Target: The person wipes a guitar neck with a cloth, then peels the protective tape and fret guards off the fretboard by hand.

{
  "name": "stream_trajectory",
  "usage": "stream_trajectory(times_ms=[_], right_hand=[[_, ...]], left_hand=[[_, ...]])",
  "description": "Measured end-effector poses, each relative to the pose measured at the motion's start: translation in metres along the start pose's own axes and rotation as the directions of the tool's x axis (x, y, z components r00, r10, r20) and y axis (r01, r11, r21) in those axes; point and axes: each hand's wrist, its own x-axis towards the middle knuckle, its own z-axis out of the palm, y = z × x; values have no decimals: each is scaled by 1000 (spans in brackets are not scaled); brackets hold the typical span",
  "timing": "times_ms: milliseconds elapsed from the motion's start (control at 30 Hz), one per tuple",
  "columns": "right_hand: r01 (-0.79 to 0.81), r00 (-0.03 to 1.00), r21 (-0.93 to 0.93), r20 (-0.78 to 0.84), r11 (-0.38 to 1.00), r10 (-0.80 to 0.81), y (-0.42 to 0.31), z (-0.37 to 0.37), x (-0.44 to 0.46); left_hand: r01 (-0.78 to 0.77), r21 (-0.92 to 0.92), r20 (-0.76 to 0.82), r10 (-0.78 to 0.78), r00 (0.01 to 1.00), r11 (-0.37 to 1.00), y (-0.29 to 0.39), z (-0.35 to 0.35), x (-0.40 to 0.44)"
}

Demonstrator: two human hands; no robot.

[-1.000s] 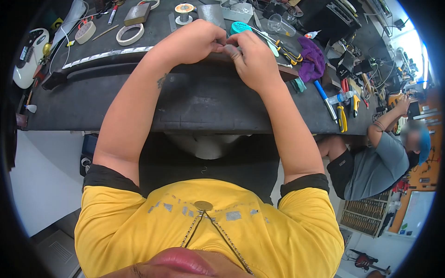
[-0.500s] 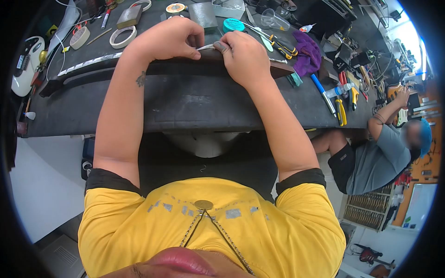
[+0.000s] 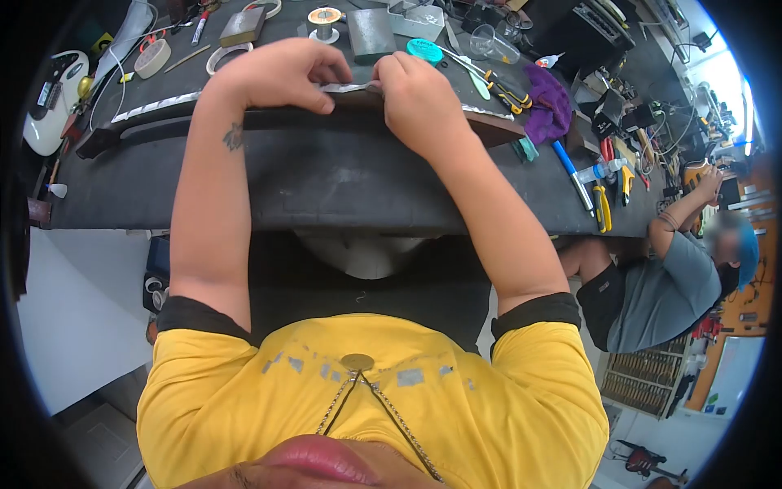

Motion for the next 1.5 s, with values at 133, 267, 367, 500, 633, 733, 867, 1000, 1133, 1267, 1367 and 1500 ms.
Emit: stream_trajectory(times_ms=[133,267,367,500,633,733,867,1000,1133,1267,1367,1500], right_hand=[[-101,995,44,6,994,101,-6,-1,-3],[-21,1000,176,-2,984,22,-15,-13,12],[65,998,175,-11,982,-64,-19,-7,14],[67,997,63,-34,996,-65,-16,4,12],[-60,992,30,-106,998,63,-22,19,10],[-130,989,77,-54,988,135,-27,13,10],[-64,997,176,-25,982,70,-34,5,20],[84,995,109,-59,991,-78,-33,9,22],[89,986,4,-142,996,-88,-37,19,20],[4,990,-25,-142,1000,-8,-42,22,14],[-2,992,61,-124,998,10,-48,20,22],[142,985,106,-114,984,-130,-59,11,32]], left_hand=[[-16,8,-116,17,993,1000,-2,16,-7],[-94,-34,-171,87,981,995,-10,20,-7],[-53,-11,-191,50,980,999,-5,21,-9],[-75,-66,-183,62,981,995,-8,22,-10],[-100,-67,-197,85,977,993,-8,20,-14],[-128,-34,-216,118,969,991,-12,24,-12],[-116,-65,-217,99,971,991,-13,22,-12],[-156,-32,-255,143,956,987,-14,23,-13],[-134,-109,-305,95,948,985,-12,17,-14],[-15,41,-285,26,958,999,-13,7,-40],[-15,41,-345,28,938,999,-20,16,-54],[-56,-4,-381,51,923,998,-28,20,-55]])
